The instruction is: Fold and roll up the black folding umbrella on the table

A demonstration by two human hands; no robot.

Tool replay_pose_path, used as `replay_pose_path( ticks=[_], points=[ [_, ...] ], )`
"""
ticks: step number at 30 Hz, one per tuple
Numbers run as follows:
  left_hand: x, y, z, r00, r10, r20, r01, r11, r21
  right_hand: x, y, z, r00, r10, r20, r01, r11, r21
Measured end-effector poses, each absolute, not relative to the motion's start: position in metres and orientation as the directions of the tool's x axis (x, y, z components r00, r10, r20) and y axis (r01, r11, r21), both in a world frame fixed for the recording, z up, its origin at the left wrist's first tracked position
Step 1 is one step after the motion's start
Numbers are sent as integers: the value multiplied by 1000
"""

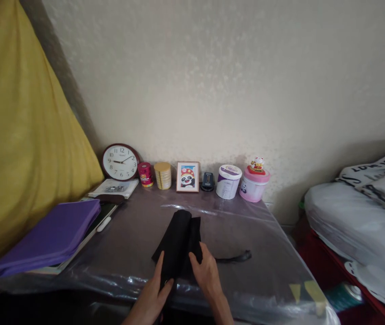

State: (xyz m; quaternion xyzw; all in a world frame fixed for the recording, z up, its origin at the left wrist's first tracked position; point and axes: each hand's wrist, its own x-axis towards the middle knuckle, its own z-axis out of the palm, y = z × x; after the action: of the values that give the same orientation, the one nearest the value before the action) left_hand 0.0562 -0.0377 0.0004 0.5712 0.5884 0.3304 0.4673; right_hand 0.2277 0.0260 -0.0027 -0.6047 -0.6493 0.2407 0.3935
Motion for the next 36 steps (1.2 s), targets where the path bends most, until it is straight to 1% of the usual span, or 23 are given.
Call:
replay_pose_path(
  ticks=[3,6,9,12,17,22,27,29,33,36],
  points=[
    [56,-39,5,93,977,-191,345,149,927,217,18,-1,50,976,213,544,153,-825],
    [57,-39,4,107,967,-231,339,183,923,203,19,4,42,967,253,490,201,-848],
    [57,-37,-6,65,978,-200,372,163,914,185,24,8,25,956,291,474,245,-846],
    [56,-34,-15,38,990,-136,393,110,913,170,28,8,12,951,309,514,259,-818],
    [56,-36,-9,106,962,-252,401,191,896,156,29,7,-100,953,287,609,287,-739],
    [56,-36,-5,90,969,-228,433,168,885,154,29,13,-197,944,263,685,325,-653],
    [54,-33,-21,65,975,-212,474,157,866,153,28,17,-216,946,243,710,323,-626],
    [54,-31,-25,62,981,-184,469,134,873,152,27,18,-222,945,240,715,325,-619],
    [54,-31,-27,53,979,-198,451,153,879,150,27,16,-230,944,238,733,329,-596],
    [53,-32,-29,58,982,-177,432,135,892,149,24,15,-249,933,259,734,356,-578]
  ],
)
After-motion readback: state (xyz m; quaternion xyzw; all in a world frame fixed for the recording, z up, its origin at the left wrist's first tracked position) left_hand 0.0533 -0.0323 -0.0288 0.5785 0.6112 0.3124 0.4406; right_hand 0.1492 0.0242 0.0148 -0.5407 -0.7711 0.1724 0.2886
